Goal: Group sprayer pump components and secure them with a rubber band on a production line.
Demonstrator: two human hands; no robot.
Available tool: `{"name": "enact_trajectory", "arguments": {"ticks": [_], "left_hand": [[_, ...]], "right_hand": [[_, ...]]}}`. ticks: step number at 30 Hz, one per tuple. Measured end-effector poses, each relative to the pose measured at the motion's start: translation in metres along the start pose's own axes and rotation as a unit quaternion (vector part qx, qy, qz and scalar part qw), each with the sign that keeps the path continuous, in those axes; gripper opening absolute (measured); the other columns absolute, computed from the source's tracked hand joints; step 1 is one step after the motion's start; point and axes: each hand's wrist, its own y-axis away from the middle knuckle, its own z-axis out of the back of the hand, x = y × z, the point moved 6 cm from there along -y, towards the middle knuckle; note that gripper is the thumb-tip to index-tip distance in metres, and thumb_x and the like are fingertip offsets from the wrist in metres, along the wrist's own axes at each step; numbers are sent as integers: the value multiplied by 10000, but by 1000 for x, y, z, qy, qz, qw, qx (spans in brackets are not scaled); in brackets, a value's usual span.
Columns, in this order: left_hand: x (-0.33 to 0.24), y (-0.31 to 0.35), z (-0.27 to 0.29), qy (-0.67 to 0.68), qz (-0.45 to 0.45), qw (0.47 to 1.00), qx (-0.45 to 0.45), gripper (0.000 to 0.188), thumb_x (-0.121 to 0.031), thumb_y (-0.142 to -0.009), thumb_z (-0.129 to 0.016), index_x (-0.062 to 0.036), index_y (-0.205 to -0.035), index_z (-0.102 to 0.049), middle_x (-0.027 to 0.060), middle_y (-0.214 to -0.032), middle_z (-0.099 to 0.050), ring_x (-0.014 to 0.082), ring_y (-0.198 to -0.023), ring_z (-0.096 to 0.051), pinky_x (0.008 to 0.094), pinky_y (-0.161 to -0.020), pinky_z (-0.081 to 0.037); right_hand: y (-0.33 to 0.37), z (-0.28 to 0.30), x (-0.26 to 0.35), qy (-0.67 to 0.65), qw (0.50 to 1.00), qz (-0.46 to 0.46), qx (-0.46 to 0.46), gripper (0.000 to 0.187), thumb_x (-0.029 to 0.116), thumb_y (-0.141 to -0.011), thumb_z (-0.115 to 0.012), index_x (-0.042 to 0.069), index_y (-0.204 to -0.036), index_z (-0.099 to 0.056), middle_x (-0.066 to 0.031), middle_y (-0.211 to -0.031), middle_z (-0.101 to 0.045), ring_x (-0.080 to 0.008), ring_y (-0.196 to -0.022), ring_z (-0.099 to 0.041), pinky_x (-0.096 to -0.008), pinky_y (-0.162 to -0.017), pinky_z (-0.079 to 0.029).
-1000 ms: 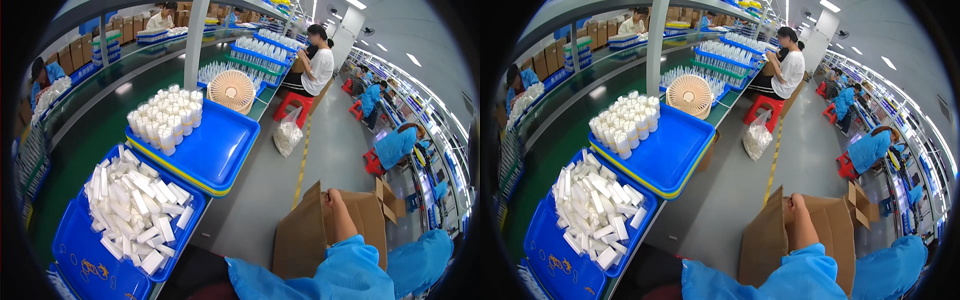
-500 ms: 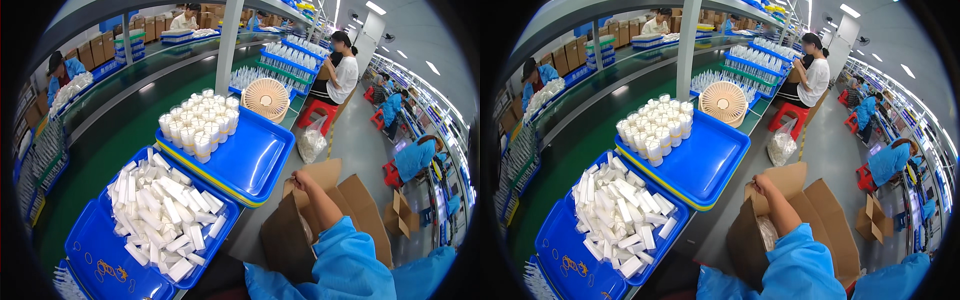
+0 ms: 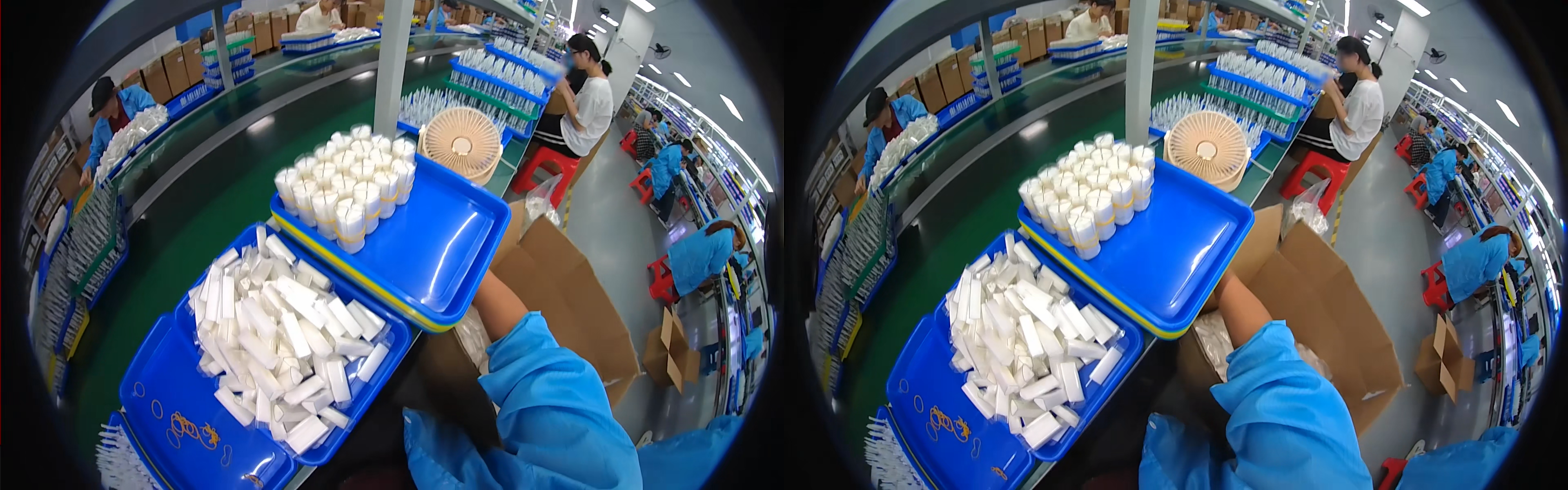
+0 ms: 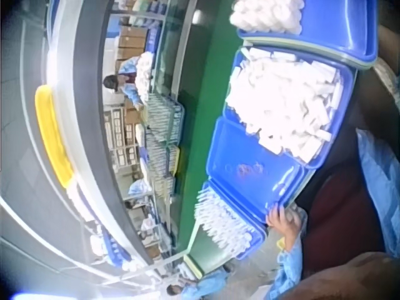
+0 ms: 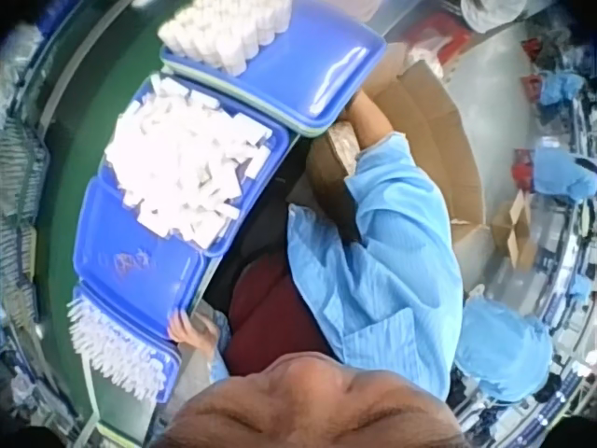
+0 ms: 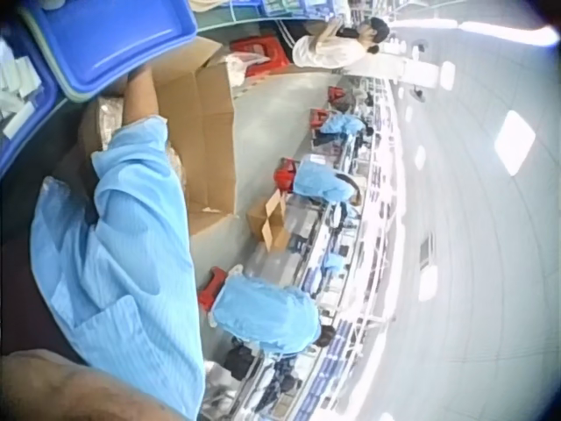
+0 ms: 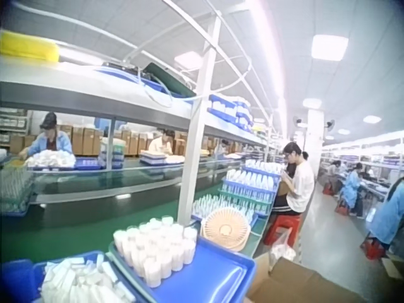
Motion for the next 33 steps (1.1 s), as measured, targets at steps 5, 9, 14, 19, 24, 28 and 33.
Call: {"name": "enact_trajectory", "arguments": {"ticks": [5, 9, 14, 19, 24, 28, 33], "left_hand": [[0, -17, -2, 45, 7, 998, 38, 413, -79, -769, -596, -8, -1161, -484, 170, -1151, -534, 350, -1083, -485, 488, -960, -302], [5, -16, 11, 88, 17, 996, 20, 449, -2, -730, -604, -9, -1162, -481, 180, -1150, -522, 368, -1074, -483, 507, -954, -325], [13, -19, 54, 53, 15, 998, -16, 515, 31, -674, -597, -64, -1161, -458, 137, -967, -567, 300, -854, -564, 447, -838, -424], [38, -12, 110, 27, -8, 999, -34, 638, 17, -619, -675, -37, -1215, -455, 65, -791, -590, 223, -678, -581, 396, -696, -465], [83, -6, 113, -55, 179, 982, 30, 265, 2, -628, -655, -36, -888, -615, 96, -805, -590, 266, -685, -569, 348, -620, -455], [97, -11, 90, -56, 184, 978, 84, 270, 10, -635, -634, -42, -900, -617, 104, -836, -565, 284, -742, -558, 378, -639, -455], [118, -13, 81, -34, 248, 965, 81, 231, 52, -632, -619, -23, -848, -588, 129, -792, -498, 316, -738, -550, 383, -615, -447]], "right_hand": [[7, 3, 6, 24, 999, 33, -27, 222, 214, -881, -486, 18, -927, -581, -56, -750, -569, -150, -583, -515, -265, -523, -418], [20, 3, 13, 54, 993, 95, -41, 238, 221, -886, -488, 16, -954, -586, -55, -776, -577, -149, -613, -526, -262, -550, -427], [49, 45, -11, 15, 980, 195, -46, 259, 231, -891, -490, 13, -987, -592, -54, -808, -586, -148, -651, -539, -259, -584, -439], [186, 132, 30, -71, 928, 268, -247, 312, 285, -931, -466, 22, -1047, -587, -22, -921, -575, -144, -834, -541, -263, -744, -437], [310, 84, 116, -62, 846, 485, -213, 177, 181, -923, -477, 25, -986, -533, -37, -964, -523, -144, -901, -499, -268, -834, -392], [434, -75, 207, 18, 788, 615, 29, 39, 8, -798, -498, 39, -791, -475, -105, -809, -489, -182, -754, -470, -281, -660, -386], [480, -183, 258, 162, 679, 692, 182, 232, 17, -628, -716, 68, -837, -628, -72, -846, -623, -226, -689, -601, -309, -568, -456]]}}
